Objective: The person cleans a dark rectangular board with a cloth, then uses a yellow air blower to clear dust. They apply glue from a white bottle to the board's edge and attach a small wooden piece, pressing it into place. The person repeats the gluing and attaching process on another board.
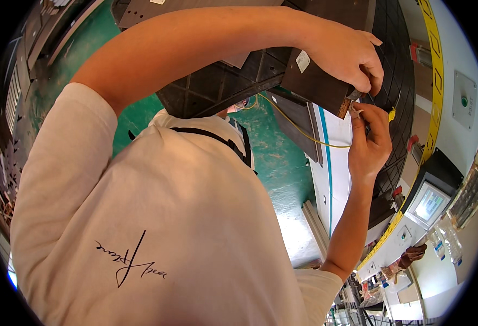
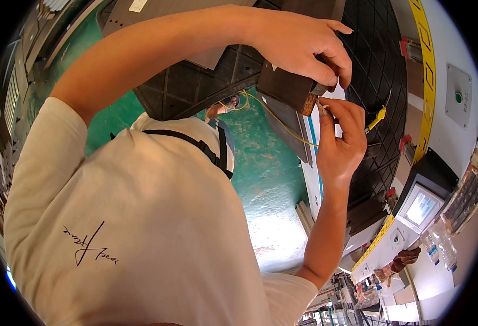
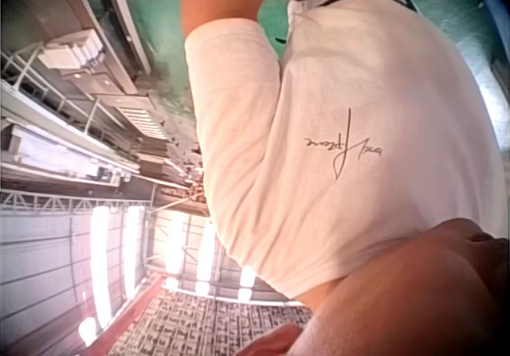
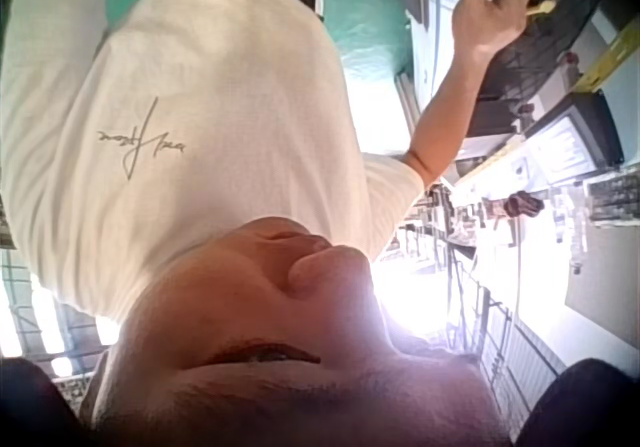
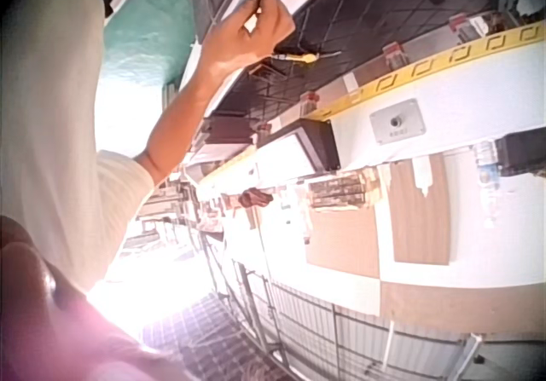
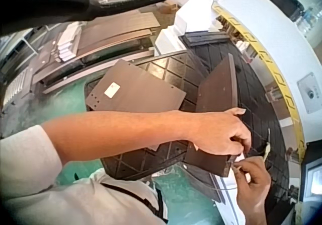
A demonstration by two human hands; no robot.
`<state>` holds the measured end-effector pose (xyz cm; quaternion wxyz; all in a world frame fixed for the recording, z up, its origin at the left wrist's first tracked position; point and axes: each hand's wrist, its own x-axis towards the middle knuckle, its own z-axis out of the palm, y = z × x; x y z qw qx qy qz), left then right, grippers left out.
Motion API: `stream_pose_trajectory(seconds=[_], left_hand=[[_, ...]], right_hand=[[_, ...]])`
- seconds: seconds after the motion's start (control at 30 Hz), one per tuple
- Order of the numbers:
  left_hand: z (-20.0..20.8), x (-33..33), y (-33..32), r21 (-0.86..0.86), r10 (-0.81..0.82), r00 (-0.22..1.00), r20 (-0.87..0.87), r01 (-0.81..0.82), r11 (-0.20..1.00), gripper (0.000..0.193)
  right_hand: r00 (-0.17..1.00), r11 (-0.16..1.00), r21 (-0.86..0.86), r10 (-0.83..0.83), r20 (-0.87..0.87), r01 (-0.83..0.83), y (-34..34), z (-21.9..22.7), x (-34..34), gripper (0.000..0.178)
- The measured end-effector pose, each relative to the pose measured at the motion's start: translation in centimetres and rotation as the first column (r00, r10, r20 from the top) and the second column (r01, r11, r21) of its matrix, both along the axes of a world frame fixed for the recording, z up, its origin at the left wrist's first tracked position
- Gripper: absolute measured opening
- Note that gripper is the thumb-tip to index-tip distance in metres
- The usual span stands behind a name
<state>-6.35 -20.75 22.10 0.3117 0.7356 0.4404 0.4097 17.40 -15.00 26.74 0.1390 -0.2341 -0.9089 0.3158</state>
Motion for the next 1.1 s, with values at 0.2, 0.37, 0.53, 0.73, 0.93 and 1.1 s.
stream_pose_trajectory(seconds=[0.2, 0.37, 0.53, 0.73, 0.93, 1.1], left_hand=[[-0.2, 0.0, 0.1, -0.004, 0.005, 1.0, -0.004, -0.005, 1.0, 0.03], [-0.2, 0.3, 0.3, -0.008, 0.014, 1.0, 0.008, -0.014, 1.0, 0.031], [-0.2, 0.5, 0.4, 0.005, 0.017, 1.0, 0.023, -0.017, 1.0, 0.03], [-0.8, 1.2, 1.1, 0.002, 0.044, 0.998, 0.052, -0.044, 0.999, 0.035], [1.0, -0.4, 0.5, -0.068, -0.051, 0.994, 0.095, 0.058, 0.996, 0.025], [1.3, -0.6, -0.7, 0.052, -0.051, 0.992, 0.115, 0.045, 0.998, 0.026]], right_hand=[[0.998, 0.998, 0.027, 0.058, 0.01, -0.058, -0.3, 0.3, 0.3, 0.018], [0.997, 0.996, 0.045, 0.073, 0.03, -0.074, -0.5, 0.8, 1.6, 0.021], [1.0, 0.978, -0.209, -0.008, -0.01, 0.006, 0.1, 1.6, 4.4, 0.015], [0.91, 0.69, -0.684, -0.405, -0.092, 0.238, 0.9, 1.0, 6.2, 0.021], [0.851, 0.557, -0.804, -0.508, -0.131, 0.209, -0.3, 1.7, 6.1, 0.02], [0.873, 0.552, -0.819, -0.465, -0.149, 0.154, -0.8, 1.9, 6.8, 0.019]])
